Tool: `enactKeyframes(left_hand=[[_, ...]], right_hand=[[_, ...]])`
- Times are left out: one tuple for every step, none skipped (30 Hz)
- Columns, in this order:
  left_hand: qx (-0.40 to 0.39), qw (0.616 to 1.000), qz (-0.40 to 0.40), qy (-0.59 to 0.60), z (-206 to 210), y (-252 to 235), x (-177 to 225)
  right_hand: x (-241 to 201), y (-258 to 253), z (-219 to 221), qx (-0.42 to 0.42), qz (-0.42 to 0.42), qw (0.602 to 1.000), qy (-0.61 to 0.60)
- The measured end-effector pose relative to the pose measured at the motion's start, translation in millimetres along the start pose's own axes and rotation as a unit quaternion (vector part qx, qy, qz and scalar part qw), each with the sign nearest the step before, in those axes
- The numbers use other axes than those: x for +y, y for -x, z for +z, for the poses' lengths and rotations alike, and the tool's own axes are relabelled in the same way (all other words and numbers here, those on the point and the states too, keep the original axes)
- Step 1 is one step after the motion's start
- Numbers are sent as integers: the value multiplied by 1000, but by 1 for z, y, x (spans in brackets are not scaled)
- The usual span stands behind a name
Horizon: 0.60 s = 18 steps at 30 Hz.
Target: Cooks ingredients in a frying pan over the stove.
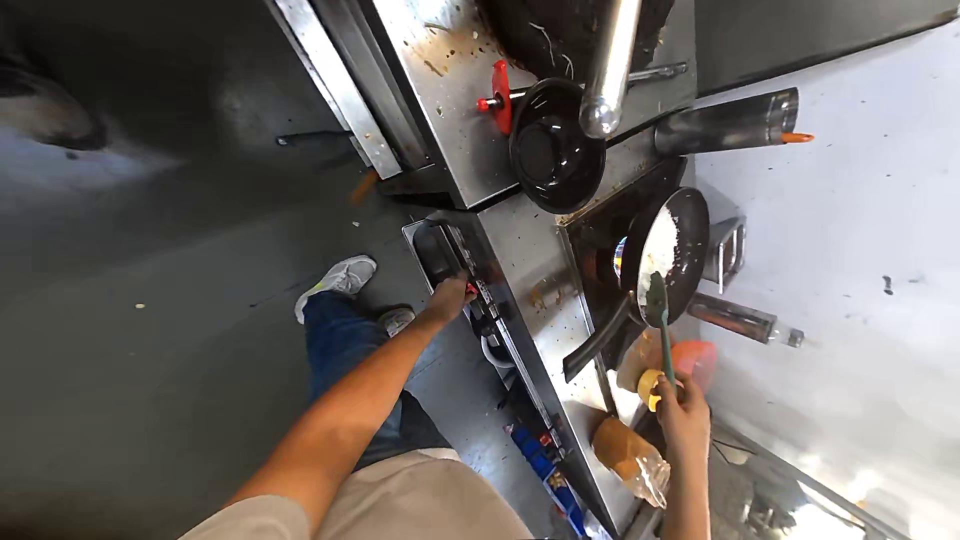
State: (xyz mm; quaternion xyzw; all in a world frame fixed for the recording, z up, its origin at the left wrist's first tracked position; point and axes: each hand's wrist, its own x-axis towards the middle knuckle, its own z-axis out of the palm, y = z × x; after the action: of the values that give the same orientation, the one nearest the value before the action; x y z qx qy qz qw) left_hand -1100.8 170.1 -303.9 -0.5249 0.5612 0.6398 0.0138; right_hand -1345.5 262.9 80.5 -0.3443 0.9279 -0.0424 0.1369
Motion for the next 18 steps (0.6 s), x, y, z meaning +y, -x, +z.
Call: enactKeyframes(left_hand=[[2,1000,-1,2,0,1,0],[3,1000,-3,2,-1,1,1],[4,1000,-6,1,-1,1,2],[6,1000,-6,-2,-1,1,2],[6,1000,-5,-4,0,0,2],[6,1000,-6,-6,1,-1,2],[3,1000,-9,-10,1,0,2],[2,1000,-12,-14,0,1,3],[2,1000,-13,-18,0,2,4],[6,1000,-13,-20,-1,3,5],[9,1000,-13,-21,-1,4,6],[10,1000,-14,-22,-2,5,6],[10,1000,-17,-20,-2,6,7],[10,1000,-19,-20,-1,5,7],[10,999,-22,-21,-1,5,7],[10,999,-24,-19,-1,6,8],[9,999,-25,-23,-1,6,9],[10,999,-24,-27,0,6,9]], right_hand=[[1,-1,-1,0,-6,1000,8],[2,-2,-2,2,-13,1000,15],[3,-3,-2,4,-17,1000,21],[3,-4,-3,6,-20,999,28],[2,-4,-3,9,-24,999,35],[1,-3,-4,11,-27,999,44],[1,-3,-4,13,-31,998,51],[1,-3,-4,15,-36,998,57],[1,-3,-4,17,-41,997,61],[1,-4,-4,18,-43,997,63],[0,-3,-3,19,-44,997,66],[0,-3,-2,20,-46,996,70],[-1,-3,-1,23,-47,996,73],[-1,-3,0,25,-49,996,76],[-2,-3,0,23,-47,996,79],[-2,-3,0,17,-42,996,80],[-2,-3,0,14,-39,996,82],[-1,-3,0,15,-39,996,84]])
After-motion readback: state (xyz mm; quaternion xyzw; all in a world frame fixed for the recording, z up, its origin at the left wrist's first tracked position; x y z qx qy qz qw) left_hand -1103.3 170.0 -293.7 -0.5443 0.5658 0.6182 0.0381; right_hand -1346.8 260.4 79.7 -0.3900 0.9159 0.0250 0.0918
